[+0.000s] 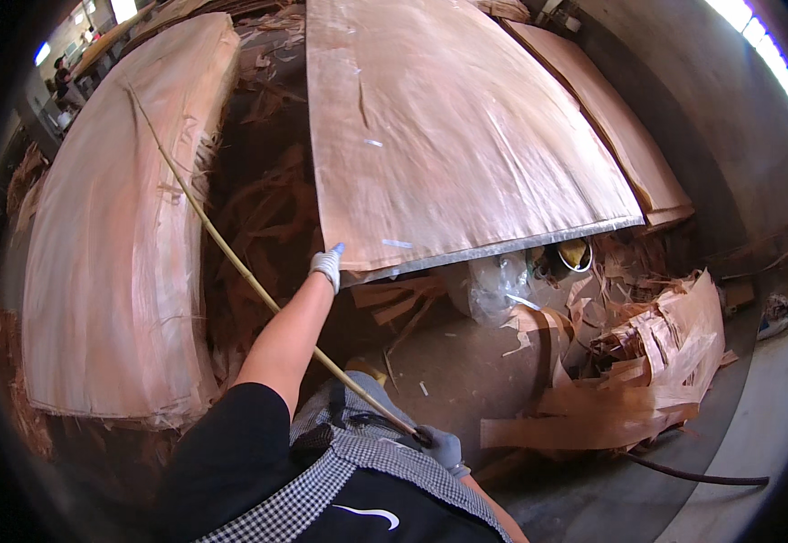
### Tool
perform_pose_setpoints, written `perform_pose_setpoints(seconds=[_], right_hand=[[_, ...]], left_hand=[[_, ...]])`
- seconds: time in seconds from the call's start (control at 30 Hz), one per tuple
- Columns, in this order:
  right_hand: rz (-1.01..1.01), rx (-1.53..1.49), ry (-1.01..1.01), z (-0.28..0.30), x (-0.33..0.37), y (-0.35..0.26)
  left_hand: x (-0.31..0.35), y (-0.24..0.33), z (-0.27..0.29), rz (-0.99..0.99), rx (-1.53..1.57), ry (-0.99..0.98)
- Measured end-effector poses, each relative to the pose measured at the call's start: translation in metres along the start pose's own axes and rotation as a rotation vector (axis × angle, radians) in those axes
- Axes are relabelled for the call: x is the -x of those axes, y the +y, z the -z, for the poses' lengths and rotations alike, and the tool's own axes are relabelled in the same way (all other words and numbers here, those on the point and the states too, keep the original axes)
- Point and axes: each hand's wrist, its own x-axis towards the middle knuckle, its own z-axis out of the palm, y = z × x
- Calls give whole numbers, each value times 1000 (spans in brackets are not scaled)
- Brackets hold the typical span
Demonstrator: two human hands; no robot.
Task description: The person lifts and inspects large wood veneer sheets from a stack, using a tool to trim or separate pieces, and then uses a long measuring pole to check the dimensions of the sheets.
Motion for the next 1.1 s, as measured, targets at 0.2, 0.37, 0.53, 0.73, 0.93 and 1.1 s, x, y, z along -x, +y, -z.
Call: perform_pose_setpoints(seconds=[0.2,0.37,0.53,0.73,0.93,1.1], right_hand=[[-21,-32,79,32,-17,47],[-56,-161,177,76,-76,73],[-119,-141,227,126,-117,81],[-157,23,339,158,-141,88],[-98,81,304,197,-172,97],[-150,-111,205,222,-193,83]], left_hand=[[54,48,-69,-777,-1013,74],[82,81,-171,-889,-1623,-117],[97,123,-248,-918,-975,-534],[175,197,-236,-938,-221,-675],[221,222,-163,-862,-13,-496],[211,218,-199,-986,-259,-491]])
